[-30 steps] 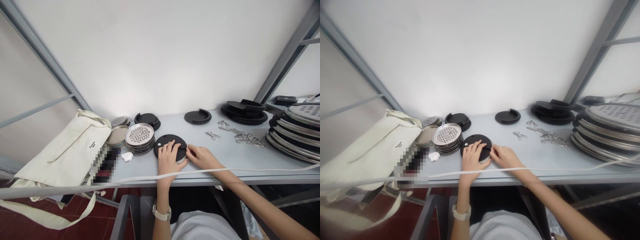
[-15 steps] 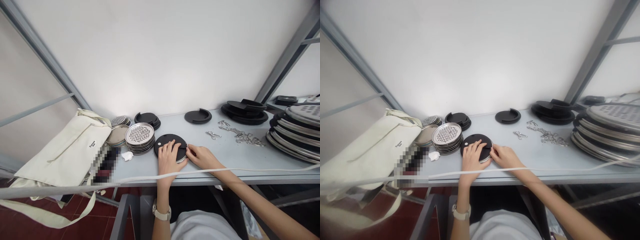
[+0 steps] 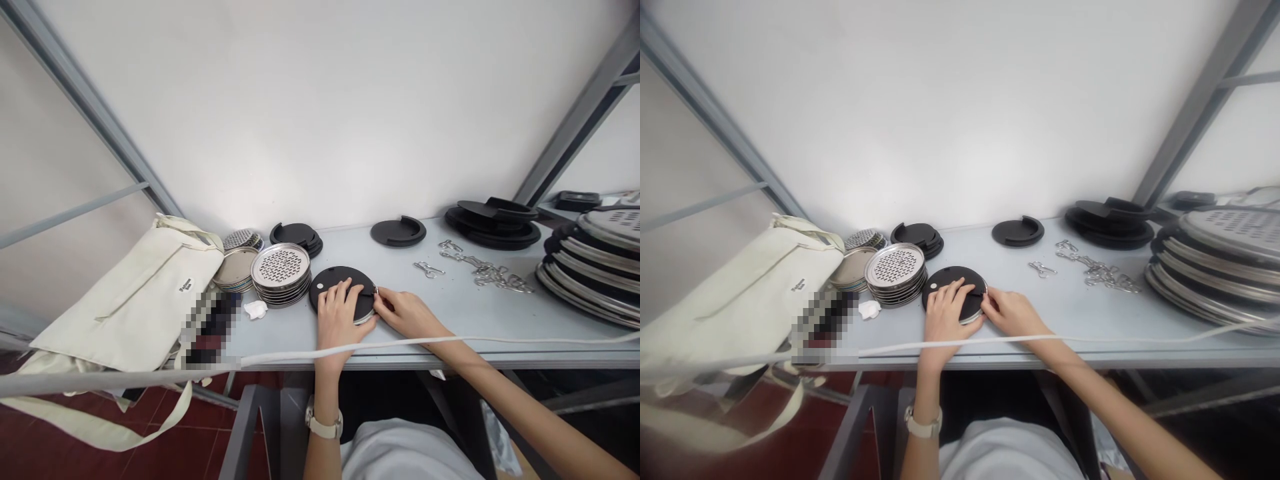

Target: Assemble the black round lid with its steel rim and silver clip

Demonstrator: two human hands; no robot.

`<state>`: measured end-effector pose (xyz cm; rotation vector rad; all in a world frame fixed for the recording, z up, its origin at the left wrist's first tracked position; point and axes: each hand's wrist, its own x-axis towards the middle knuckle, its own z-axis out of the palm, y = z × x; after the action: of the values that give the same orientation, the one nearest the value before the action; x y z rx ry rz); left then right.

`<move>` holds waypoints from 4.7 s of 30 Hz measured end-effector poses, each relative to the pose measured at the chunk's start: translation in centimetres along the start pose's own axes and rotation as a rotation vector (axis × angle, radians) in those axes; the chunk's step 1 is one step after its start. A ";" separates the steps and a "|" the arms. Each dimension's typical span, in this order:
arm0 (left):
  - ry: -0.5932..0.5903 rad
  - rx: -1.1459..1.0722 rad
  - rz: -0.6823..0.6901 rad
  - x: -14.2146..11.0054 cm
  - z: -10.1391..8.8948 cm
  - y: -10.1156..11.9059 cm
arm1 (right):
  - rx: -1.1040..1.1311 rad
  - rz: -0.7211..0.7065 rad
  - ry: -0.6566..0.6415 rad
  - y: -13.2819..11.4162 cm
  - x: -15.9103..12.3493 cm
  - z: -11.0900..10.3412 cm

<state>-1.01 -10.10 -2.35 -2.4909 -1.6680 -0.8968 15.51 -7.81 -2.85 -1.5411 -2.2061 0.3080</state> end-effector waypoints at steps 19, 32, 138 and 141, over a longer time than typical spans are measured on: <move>-0.011 -0.007 0.003 0.0 -0.2 0.1 | -0.005 0.005 -0.003 -0.1 -0.1 0.0; -0.017 0.016 0.002 -0.1 -0.3 0.3 | 0.003 0.006 -0.014 0.0 0.0 0.0; 0.003 0.027 0.008 -0.1 -0.2 0.2 | -0.179 0.052 -0.070 -0.6 0.1 -0.4; 0.002 0.035 0.006 -0.1 -0.1 0.2 | -0.163 0.083 -0.067 -0.9 0.1 -0.4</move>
<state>-0.92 -10.33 -2.22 -2.4702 -1.6599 -0.8614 14.92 -8.03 -2.05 -1.7356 -2.2705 0.2124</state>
